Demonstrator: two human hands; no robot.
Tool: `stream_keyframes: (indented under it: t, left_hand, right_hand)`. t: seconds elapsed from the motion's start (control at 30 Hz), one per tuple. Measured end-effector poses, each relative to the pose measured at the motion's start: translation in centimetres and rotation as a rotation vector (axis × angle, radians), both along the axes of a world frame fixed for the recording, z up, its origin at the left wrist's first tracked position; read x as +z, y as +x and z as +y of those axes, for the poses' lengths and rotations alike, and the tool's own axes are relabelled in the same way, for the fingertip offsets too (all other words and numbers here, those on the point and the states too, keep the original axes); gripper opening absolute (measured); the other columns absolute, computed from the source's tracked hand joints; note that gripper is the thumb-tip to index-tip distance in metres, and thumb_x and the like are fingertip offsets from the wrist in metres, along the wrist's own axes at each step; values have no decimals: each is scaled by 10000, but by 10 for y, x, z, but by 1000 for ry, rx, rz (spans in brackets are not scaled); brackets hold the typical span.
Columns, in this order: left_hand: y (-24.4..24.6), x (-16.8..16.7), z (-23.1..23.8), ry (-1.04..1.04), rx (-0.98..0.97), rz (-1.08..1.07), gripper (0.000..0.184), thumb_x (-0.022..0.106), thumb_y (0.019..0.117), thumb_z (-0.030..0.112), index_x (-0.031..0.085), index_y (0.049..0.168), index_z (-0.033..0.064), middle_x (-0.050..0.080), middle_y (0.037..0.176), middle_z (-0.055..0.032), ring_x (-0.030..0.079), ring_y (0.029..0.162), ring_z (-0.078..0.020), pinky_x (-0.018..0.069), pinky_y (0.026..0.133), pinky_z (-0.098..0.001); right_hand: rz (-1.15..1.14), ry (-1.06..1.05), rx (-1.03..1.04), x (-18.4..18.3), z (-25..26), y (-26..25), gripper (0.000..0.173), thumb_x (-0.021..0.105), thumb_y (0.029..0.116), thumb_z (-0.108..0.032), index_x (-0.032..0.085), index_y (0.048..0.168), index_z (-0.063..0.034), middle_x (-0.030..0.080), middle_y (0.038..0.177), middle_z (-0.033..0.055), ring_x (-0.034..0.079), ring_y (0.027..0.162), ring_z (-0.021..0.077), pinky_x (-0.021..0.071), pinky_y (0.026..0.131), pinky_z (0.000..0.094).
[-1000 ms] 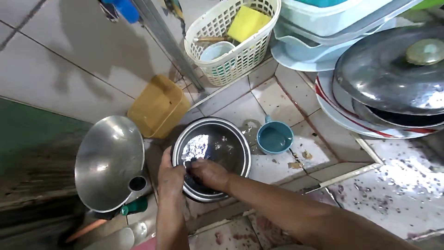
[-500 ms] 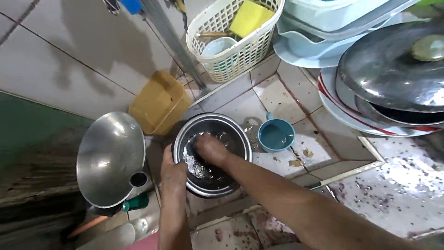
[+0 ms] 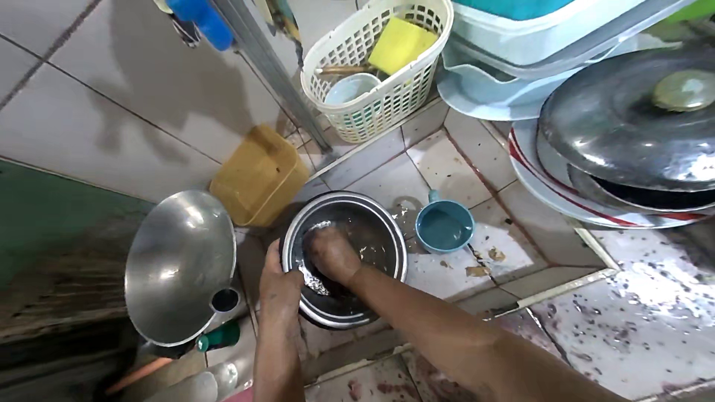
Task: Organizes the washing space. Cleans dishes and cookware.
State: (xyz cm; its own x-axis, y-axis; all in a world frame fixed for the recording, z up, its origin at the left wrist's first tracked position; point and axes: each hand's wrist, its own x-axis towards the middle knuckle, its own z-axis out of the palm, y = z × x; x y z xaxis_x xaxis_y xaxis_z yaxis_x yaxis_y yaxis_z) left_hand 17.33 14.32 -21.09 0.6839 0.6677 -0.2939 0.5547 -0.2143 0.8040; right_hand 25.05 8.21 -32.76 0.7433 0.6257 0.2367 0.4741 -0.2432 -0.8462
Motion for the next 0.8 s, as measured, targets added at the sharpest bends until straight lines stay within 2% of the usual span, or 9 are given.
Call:
stream_keyframes:
  t: [0.13, 0.2, 0.3, 0.4, 0.47, 0.53, 0.6, 0.7, 0.8]
  left_hand:
    - [11, 3, 9, 6, -122, 35, 764, 554, 724, -166, 525, 1417, 155, 649, 1280, -93, 664, 1087, -181, 586, 866, -419]
    - [20, 4, 17, 2, -173, 61, 739, 561, 769, -176, 524, 1428, 157, 643, 1298, -99, 654, 1108, -185, 573, 891, -424]
    - [25, 0, 25, 23, -182, 65, 749, 577, 831, -98, 455, 1504, 207, 580, 1412, -81, 615, 1200, -183, 550, 950, -430]
    - [2, -17, 5, 128, -97, -104, 700, 628, 932, 106, 359, 1569, 217, 427, 1573, -29, 486, 1372, -142, 472, 1084, -397]
    - [-20, -39, -24, 140, 64, -265, 778, 679, 924, 142, 282, 1593, 163, 390, 1587, -80, 460, 1394, -170, 457, 1101, -387]
    - [-35, -68, -57, 106, 218, -360, 965, 713, 847, 91, 129, 1615, 69, 333, 1588, -197, 445, 1397, -209, 445, 1107, -353]
    - [-45, -90, -81, 76, 312, -410, 1064, 727, 807, 54, 21, 1601, 4, 331, 1559, -259, 468, 1376, -202, 460, 1092, -305]
    - [-40, -87, -70, 6, 378, -458, 976, 612, 801, -65, 63, 1601, 46, 347, 1538, -236, 491, 1334, -215, 493, 1045, -343]
    - [-26, -45, -35, 38, 268, -372, 870, 551, 785, -128, 285, 1574, 125, 454, 1492, -154, 556, 1269, -219, 543, 974, -412]
  right_hand:
    - [-117, 60, 406, -13, -30, -21, 88, 697, 891, 20, 772, 934, 1, 735, 1123, 146, 674, 1130, 326, 550, 996, 466]
    - [-132, -49, 477, -13, -38, -2, 127, 674, 928, 1, 776, 1002, -2, 719, 1191, 147, 647, 1196, 327, 525, 1034, 472]
    - [-77, -160, 187, -16, -39, 27, 193, 599, 981, -37, 741, 1092, 31, 694, 1211, 206, 634, 1198, 389, 527, 1019, 525]
    - [61, -210, -94, -17, -39, 48, 211, 620, 980, -89, 739, 1118, 18, 681, 1222, 208, 622, 1205, 387, 518, 1031, 521]
    - [74, -240, -130, -18, -38, 51, 217, 617, 984, -94, 733, 1126, 21, 676, 1221, 210, 616, 1209, 386, 514, 1034, 511]
    - [80, -296, -146, -16, -34, 50, 229, 595, 1004, -110, 730, 1156, -6, 669, 1248, 192, 602, 1233, 379, 518, 1030, 506]
    - [138, -378, -108, -9, -27, 43, 257, 568, 1014, -86, 713, 1218, -28, 645, 1307, 188, 571, 1279, 386, 506, 1043, 516]
    - [256, -492, 67, 7, -21, 21, 296, 565, 992, -25, 685, 1262, -35, 603, 1387, 196, 528, 1338, 406, 484, 1064, 560]
    - [335, -524, 272, 20, -26, -2, 282, 623, 960, -30, 698, 1231, -39, 597, 1368, 202, 539, 1311, 419, 498, 1034, 595]
